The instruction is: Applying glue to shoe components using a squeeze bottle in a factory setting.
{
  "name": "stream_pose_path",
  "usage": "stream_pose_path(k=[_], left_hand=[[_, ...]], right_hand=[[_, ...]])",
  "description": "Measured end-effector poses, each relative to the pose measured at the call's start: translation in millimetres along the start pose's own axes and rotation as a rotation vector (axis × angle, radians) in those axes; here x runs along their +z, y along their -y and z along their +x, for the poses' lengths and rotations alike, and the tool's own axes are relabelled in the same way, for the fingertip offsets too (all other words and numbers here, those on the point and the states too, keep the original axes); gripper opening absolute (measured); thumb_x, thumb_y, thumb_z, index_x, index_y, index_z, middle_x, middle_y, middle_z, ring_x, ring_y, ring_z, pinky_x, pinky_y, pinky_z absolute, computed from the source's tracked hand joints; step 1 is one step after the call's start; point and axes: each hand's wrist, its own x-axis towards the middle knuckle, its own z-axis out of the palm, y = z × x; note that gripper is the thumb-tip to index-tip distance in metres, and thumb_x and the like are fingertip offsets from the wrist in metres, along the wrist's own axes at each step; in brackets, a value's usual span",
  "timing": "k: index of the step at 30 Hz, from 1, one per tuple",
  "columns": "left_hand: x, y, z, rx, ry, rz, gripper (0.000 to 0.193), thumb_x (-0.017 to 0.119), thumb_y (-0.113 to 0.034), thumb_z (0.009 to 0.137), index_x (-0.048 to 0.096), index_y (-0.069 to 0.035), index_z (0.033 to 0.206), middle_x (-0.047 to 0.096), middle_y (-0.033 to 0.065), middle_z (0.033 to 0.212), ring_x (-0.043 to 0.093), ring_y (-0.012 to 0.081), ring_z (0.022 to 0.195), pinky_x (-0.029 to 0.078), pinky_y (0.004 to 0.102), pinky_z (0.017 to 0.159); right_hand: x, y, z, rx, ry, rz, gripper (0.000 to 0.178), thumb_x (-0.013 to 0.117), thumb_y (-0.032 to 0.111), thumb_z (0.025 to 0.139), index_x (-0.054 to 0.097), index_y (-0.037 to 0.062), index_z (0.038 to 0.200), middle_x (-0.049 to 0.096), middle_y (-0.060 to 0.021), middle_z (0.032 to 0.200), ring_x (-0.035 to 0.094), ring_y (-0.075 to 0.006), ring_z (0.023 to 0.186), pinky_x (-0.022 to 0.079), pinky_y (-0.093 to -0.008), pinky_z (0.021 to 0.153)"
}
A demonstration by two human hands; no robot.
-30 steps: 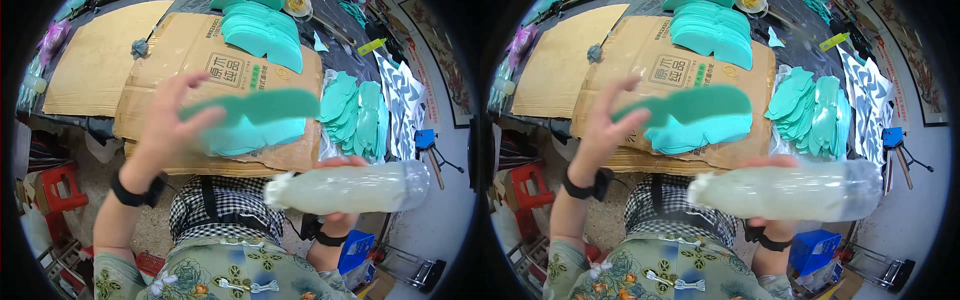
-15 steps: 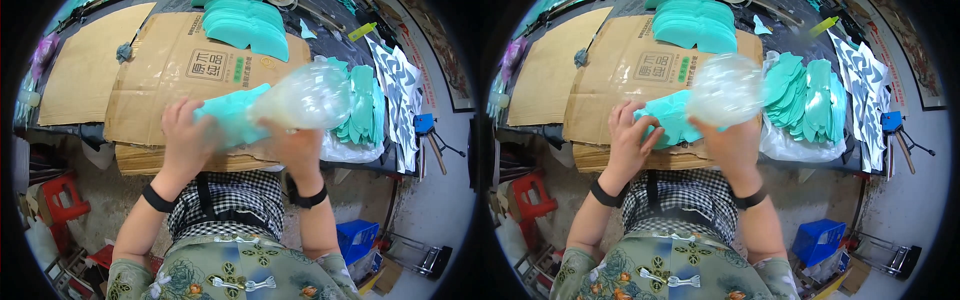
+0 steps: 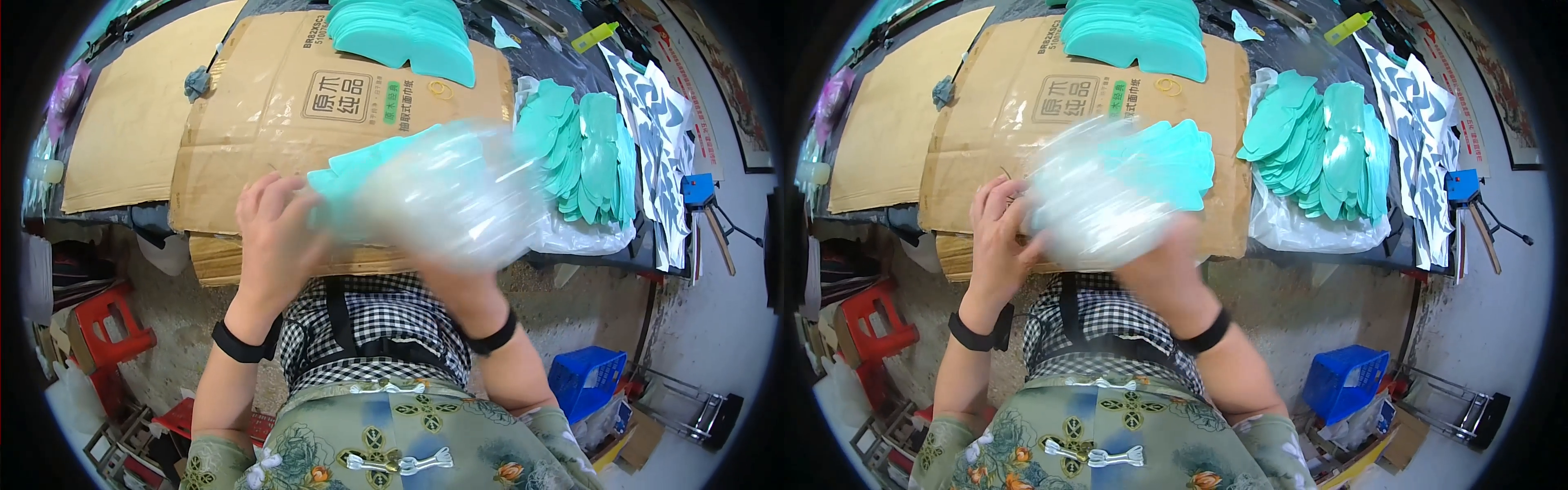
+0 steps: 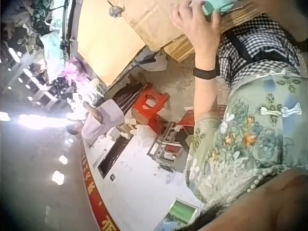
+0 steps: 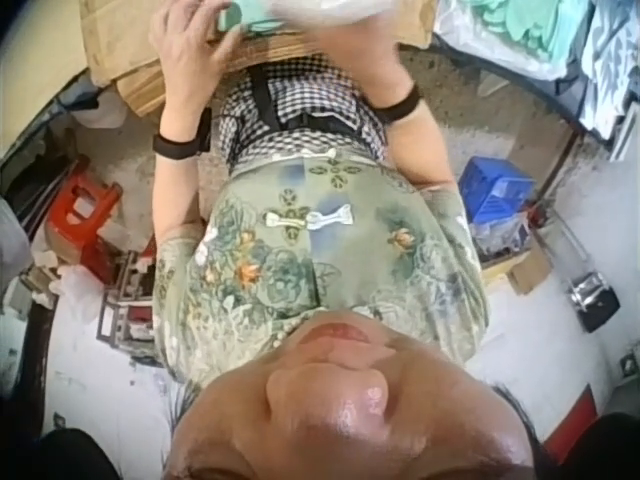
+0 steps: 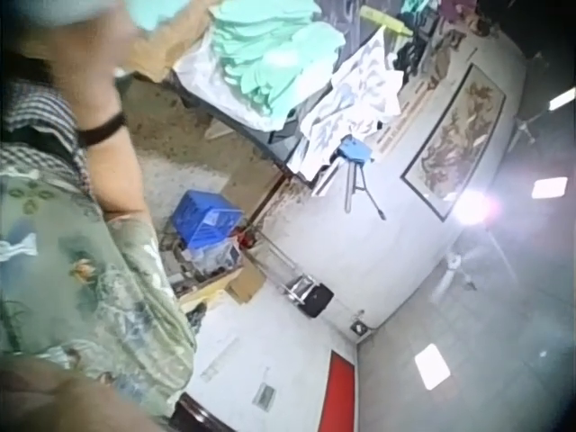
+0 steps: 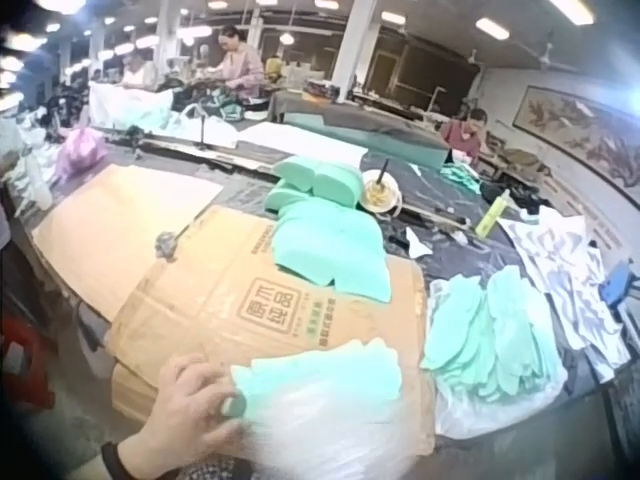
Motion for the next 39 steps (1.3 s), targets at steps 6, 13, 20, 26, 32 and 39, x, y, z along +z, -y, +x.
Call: stream_pose_path(k=[6,13,20,26,32,39], left_hand=[[6.3,-9.0,8.1,0.093,-0.05,0.095,0.04,0.087,-0.015,0.074,0.069,-0.009,0.108,0.067,0.0087,0.103,0.058,0.033,0.106,0.043,0.0467,0.099],[11.3,-4.9,12.9,0.072,-0.046,0.064,0.038,0.087,-0.017,0.075,0.07,-0.009,0.108,0.068,0.0087,0.103,0.058,0.033,0.106,0.043,0.0461,0.098],[-10.8,19.4,9.6,-0.153,-0.038,-0.403,0.048,0.07,-0.004,0.086,0.066,-0.008,0.133,0.073,0.0112,0.11,0.063,0.0348,0.11,0.049,0.0442,0.1],[-65.7,41.0,-30.6,-0.499,-0.139,-0.398,0.055,0.069,-0.007,0.094,0.059,-0.014,0.147,0.069,0.012,0.13,0.062,0.0217,0.12,0.049,0.0358,0.1],[-53.8,61.4,-30.7,-0.395,-0.266,-0.56,0.053,0.072,-0.009,0.092,0.059,-0.004,0.143,0.065,0.0132,0.131,0.06,0.023,0.119,0.047,0.0351,0.102],[-76.3,64.4,-33.1,-0.532,-0.135,-0.392,0.035,0.071,-0.005,0.093,0.068,-0.001,0.128,0.065,0.0071,0.117,0.06,0.0195,0.11,0.047,0.0319,0.099]], right_hand=[[-83.4,-24.9,19.6,0.501,-0.267,0.047,0.029,0.086,0.003,0.084,0.075,-0.0044,0.11,0.078,-0.0098,0.108,0.072,-0.0141,0.095,0.057,-0.0306,0.087],[-50.2,-6.0,-8.7,0.484,-0.195,0.015,0.037,0.086,0.003,0.084,0.072,-0.0034,0.117,0.076,-0.0087,0.113,0.072,-0.0192,0.097,0.057,-0.0361,0.09],[27.9,20.4,8.1,-0.099,0.116,-0.08,0.055,0.08,0.001,0.082,0.062,0.0003,0.133,0.073,-0.0219,0.121,0.073,-0.0362,0.109,0.058,-0.0399,0.09],[29.0,27.7,61.8,0.055,0.172,-0.047,0.058,0.086,0.007,0.08,0.062,0.0036,0.133,0.074,-0.0201,0.111,0.074,-0.0374,0.094,0.06,-0.0392,0.077],[62.0,48.8,44.6,-0.122,0.295,-0.026,0.057,0.078,0.0,0.078,0.06,0.0033,0.132,0.072,-0.0212,0.113,0.07,-0.0414,0.102,0.059,-0.0469,0.084],[-5.5,8.0,54.5,0.22,0.046,-0.135,0.055,0.085,0.01,0.082,0.064,0.0042,0.132,0.076,-0.0193,0.107,0.076,-0.0351,0.094,0.06,-0.041,0.077]])
